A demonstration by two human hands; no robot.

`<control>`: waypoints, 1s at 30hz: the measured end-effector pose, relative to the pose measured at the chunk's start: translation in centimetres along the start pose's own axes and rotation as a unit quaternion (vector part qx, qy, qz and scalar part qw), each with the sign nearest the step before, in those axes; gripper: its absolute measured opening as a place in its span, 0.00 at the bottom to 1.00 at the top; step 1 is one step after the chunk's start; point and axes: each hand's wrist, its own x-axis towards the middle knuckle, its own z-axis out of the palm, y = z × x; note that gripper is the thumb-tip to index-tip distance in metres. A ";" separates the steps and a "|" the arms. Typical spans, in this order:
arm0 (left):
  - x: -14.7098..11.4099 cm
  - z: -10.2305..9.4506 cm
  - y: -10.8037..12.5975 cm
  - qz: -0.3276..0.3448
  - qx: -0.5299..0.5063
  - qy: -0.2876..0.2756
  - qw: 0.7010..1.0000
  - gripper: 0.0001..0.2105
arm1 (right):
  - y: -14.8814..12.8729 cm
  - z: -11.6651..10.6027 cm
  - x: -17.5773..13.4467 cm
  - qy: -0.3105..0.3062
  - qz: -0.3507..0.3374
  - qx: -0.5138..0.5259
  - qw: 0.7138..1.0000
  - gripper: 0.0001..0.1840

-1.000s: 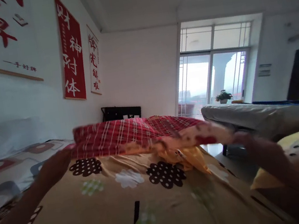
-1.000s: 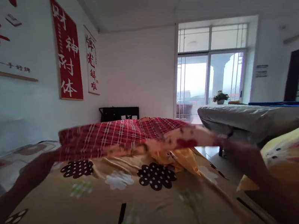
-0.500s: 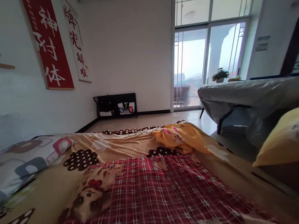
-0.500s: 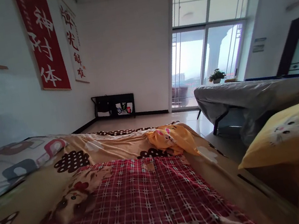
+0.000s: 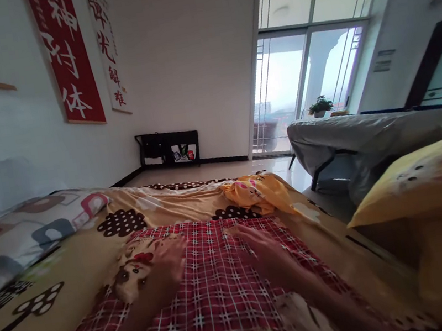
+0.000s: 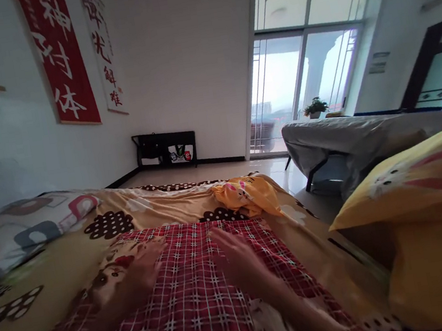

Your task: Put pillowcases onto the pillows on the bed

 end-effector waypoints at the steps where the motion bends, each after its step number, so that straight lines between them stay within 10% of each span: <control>1: 0.5 1.3 1.7 -0.004 0.013 -0.037 0.999 0.24 | -1.9 1.9 -0.2 -0.020 -0.021 0.026 0.999 0.26; 7: 0.1 5.6 5.4 -0.025 0.046 -0.139 0.989 0.25 | -4.5 10.1 -1.1 -0.186 -0.011 0.116 0.976 0.33; 16: -13.0 -0.1 -9.6 -0.177 0.232 -0.135 0.947 0.26 | 1.7 5.6 -6.7 -0.236 0.047 0.071 0.968 0.34; 20: -16.3 -0.4 -9.9 -0.200 0.190 -0.141 0.951 0.25 | 0.1 3.6 -4.4 -0.264 0.013 -0.006 0.964 0.28; 24: -12.3 -0.7 -6.2 -0.205 0.085 -0.116 0.968 0.25 | -4.4 3.8 0.9 -0.207 -0.062 0.016 0.976 0.21; 30: 0.5 -3.1 -2.1 -0.065 -0.048 -0.016 0.997 0.25 | -11.3 9.1 8.1 -0.084 -0.088 0.139 0.983 0.30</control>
